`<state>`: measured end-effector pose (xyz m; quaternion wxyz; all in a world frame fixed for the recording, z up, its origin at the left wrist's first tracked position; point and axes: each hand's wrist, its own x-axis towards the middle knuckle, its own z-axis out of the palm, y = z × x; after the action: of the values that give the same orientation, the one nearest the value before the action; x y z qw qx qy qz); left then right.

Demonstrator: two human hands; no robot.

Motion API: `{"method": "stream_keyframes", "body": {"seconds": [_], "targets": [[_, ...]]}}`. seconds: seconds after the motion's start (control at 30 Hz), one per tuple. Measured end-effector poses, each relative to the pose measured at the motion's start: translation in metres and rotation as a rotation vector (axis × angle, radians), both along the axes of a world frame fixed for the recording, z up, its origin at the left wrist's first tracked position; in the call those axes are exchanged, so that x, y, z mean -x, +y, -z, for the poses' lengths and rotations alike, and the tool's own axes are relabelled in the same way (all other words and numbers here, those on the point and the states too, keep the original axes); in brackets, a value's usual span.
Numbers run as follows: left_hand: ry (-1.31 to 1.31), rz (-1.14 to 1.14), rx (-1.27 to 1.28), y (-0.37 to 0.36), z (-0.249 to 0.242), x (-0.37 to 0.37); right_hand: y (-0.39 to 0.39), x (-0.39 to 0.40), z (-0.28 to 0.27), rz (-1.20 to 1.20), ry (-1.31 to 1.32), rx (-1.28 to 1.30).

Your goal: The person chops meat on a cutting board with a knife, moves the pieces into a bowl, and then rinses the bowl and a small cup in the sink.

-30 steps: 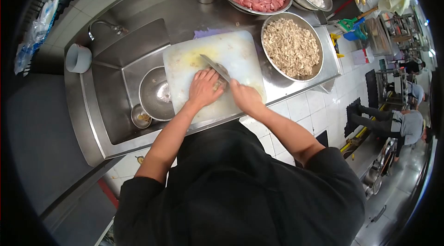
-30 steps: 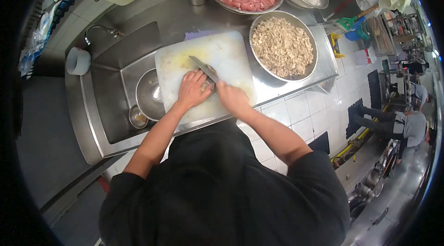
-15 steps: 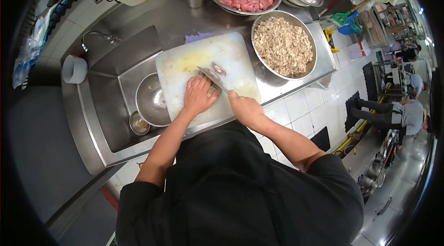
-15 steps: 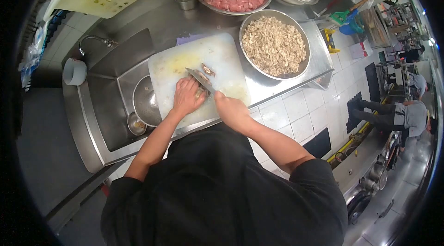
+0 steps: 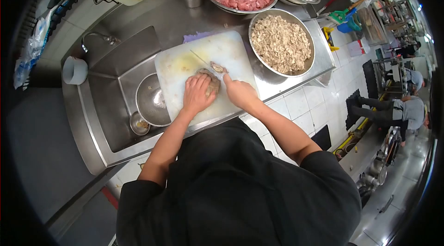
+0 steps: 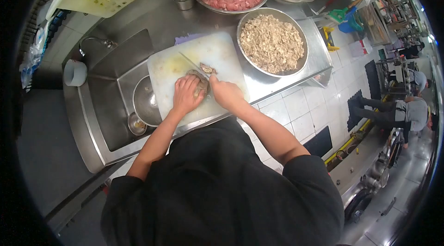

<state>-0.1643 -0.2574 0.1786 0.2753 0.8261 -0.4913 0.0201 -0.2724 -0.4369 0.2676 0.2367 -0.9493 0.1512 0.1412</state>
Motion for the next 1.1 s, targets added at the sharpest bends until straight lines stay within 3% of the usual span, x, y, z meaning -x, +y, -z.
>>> {"method": "stream_keyframes", "body": {"seconds": [0.13, 0.3, 0.53, 0.73, 0.83, 0.9, 0.97, 1.1], "targets": [[0.015, 0.010, -0.028, -0.007, -0.009, -0.004, 0.021, 0.031, -0.023, -0.114, 0.040, 0.136], [0.123, 0.012, -0.089, -0.005, -0.009, -0.003, 0.023, 0.028, -0.010, -0.125, 0.027, 0.144], [0.083, -0.011, -0.060, -0.005, -0.006, -0.006, 0.016, 0.032, -0.009, -0.138, 0.099, 0.118], [0.087, 0.003, -0.070, -0.002, 0.001, -0.008, 0.009, -0.027, 0.047, -0.162, -0.058, 0.036], [0.036, 0.025, -0.025, 0.003, 0.000, -0.016, -0.003, -0.029, 0.032, -0.077, 0.035, -0.078], [0.013, 0.038, 0.041, 0.000, 0.004, -0.009, -0.007, -0.019, 0.026, -0.052, -0.005, -0.011], [0.001, -0.090, 0.197, 0.006, 0.010, -0.003, -0.003, -0.006, 0.019, -0.038, -0.039, 0.044], [-0.069, -0.074, 0.097, 0.006, 0.009, -0.002, 0.015, 0.022, -0.014, -0.193, -0.041, 0.146]]}}
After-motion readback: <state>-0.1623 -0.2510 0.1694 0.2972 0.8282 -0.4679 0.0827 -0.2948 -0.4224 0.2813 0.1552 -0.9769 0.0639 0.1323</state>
